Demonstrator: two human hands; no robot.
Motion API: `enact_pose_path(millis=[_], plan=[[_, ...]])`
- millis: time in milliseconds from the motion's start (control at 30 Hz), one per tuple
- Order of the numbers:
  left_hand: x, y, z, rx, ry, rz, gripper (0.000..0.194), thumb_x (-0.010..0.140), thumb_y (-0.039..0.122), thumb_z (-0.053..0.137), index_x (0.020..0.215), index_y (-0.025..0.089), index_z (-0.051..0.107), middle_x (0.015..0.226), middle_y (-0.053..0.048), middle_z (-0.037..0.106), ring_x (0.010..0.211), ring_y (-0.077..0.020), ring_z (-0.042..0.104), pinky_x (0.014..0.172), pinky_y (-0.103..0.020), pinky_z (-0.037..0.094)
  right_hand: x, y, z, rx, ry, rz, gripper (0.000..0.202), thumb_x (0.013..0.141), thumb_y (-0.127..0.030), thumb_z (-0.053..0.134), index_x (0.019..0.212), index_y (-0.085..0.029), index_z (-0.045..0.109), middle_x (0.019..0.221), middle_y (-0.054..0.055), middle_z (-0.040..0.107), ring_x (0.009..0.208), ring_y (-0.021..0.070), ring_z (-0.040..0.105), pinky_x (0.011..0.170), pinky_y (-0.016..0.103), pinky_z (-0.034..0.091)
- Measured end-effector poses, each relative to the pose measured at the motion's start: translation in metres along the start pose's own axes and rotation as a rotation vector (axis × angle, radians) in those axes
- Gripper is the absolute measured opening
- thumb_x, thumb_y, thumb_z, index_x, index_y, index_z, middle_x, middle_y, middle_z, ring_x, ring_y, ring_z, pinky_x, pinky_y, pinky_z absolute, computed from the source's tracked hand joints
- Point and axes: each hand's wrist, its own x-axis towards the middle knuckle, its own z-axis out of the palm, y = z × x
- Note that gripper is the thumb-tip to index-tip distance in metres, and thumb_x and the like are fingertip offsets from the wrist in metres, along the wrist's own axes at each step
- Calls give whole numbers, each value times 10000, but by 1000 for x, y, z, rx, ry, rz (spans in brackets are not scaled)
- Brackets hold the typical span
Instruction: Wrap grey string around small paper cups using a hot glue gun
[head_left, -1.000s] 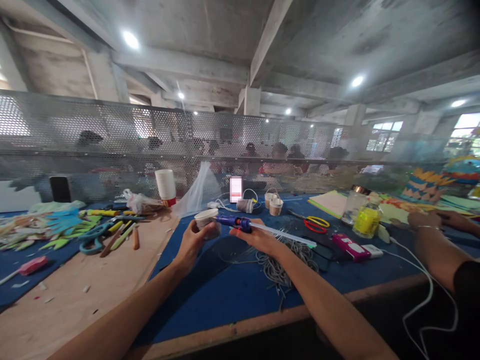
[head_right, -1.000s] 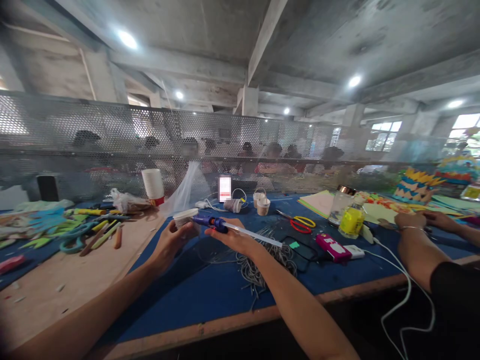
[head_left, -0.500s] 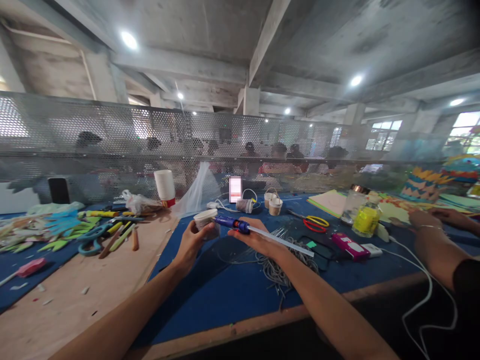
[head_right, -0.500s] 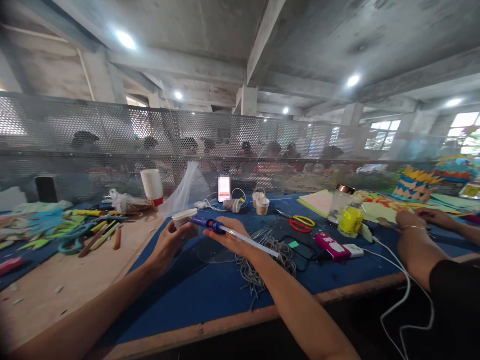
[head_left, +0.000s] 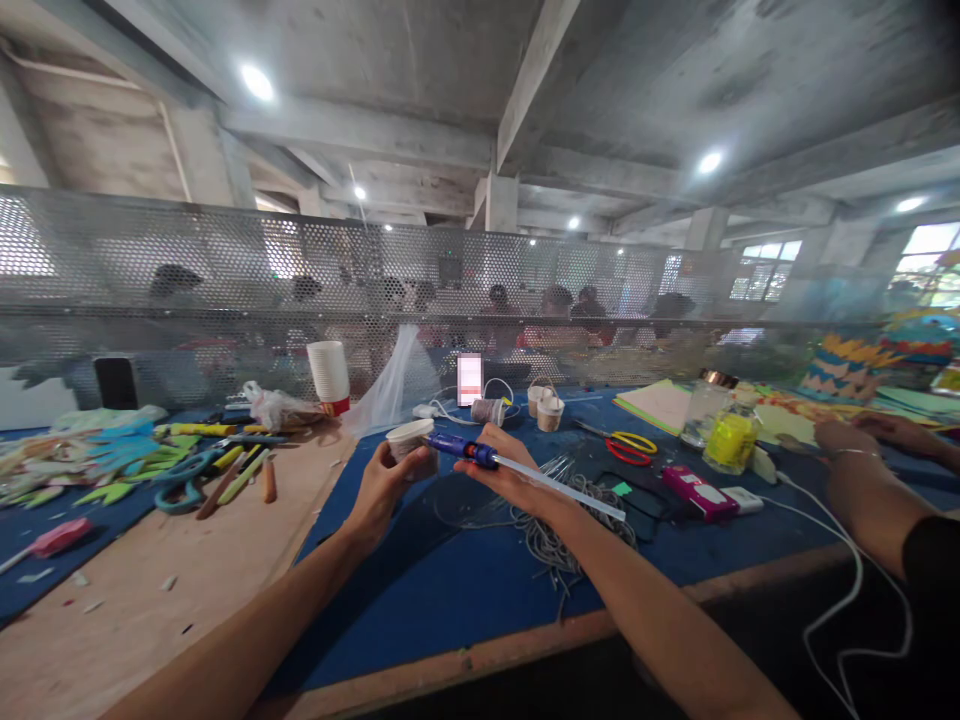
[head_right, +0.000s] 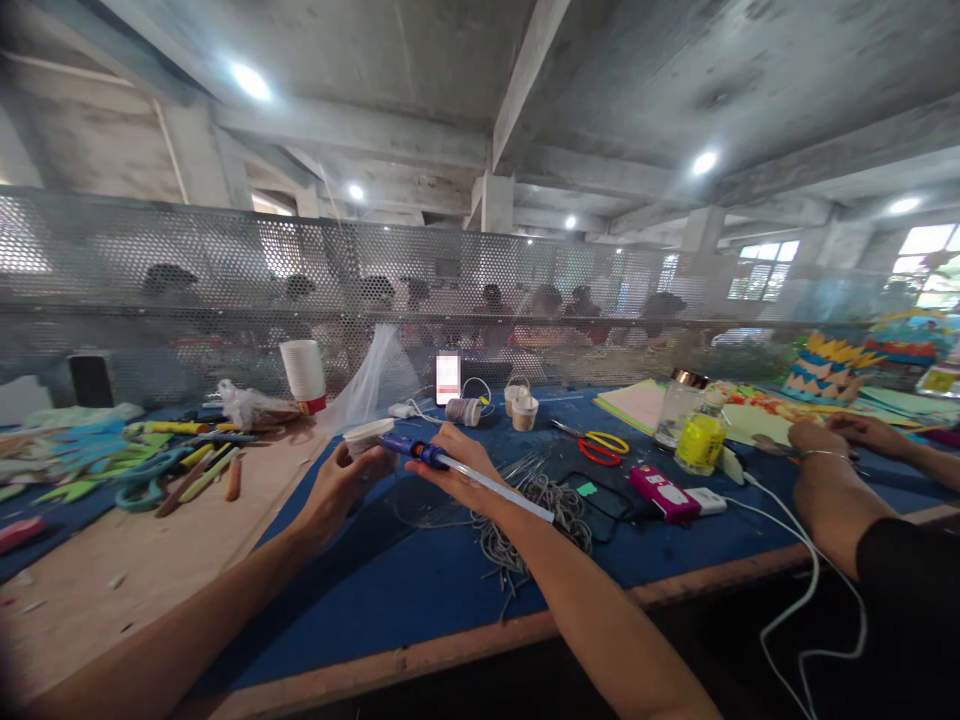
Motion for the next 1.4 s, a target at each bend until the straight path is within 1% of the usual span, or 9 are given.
enact_pose_path(millis=[200,400,533,700,933,1100,1233,1400], plan=[[1,-2,-1,0,-1,7,615,618,459,938,1105,164,707,969,-57,756,828,-210,705,758,-318,547,-1,3,1,-2,-1,-18,432,983,-589,635,796,-206,571,875,0,521,761,147,534,691,276,403],[5,-6,-4,4,0,-6,630,643,460,929,1147,164,694,1014,-69,761,862,-211,718,784,-314,555,-2,9,3,-5,6,-23,409,969,-566,672,800,-207,571,883,-5,522,741,134,527,673,263,392],[4,-6,-4,-3,-14,-1,624,660,453,924,1162,167,689,1035,-69,758,877,-208,717,810,-319,561,-1,11,4,-29,0,-25,399,966,-569,675,822,-208,582,884,-4,528,746,135,530,676,261,394],[2,-4,-2,20,7,-4,626,635,466,929,1133,162,704,991,-66,761,837,-210,719,772,-317,561,-1,9,3,-29,7,-36,421,971,-581,661,797,-208,570,863,-5,520,747,142,525,679,267,396],[4,-4,-2,-2,-6,3,650,631,461,928,1158,158,696,1053,-86,765,892,-227,729,810,-331,573,-2,13,4,-17,11,-38,414,975,-576,657,808,-206,571,871,-7,511,757,139,531,690,266,398],[1,-2,-1,-1,10,-5,645,624,460,935,1145,163,697,1025,-78,760,883,-222,718,794,-328,572,-2,10,2,-8,7,-16,402,969,-553,677,799,-204,576,873,-11,511,737,131,533,664,261,386],[1,-1,-1,-8,-2,-6,642,622,455,936,1144,164,703,1052,-85,763,872,-218,719,780,-327,573,-1,8,1,-2,6,-20,410,968,-570,669,798,-207,579,878,-4,520,742,141,542,672,269,391],[3,-2,-1,-12,7,6,646,617,458,938,1140,160,707,1020,-81,764,874,-222,719,808,-344,568,-1,8,1,14,7,-33,418,967,-570,671,791,-205,565,867,-8,512,737,135,539,671,262,394]])
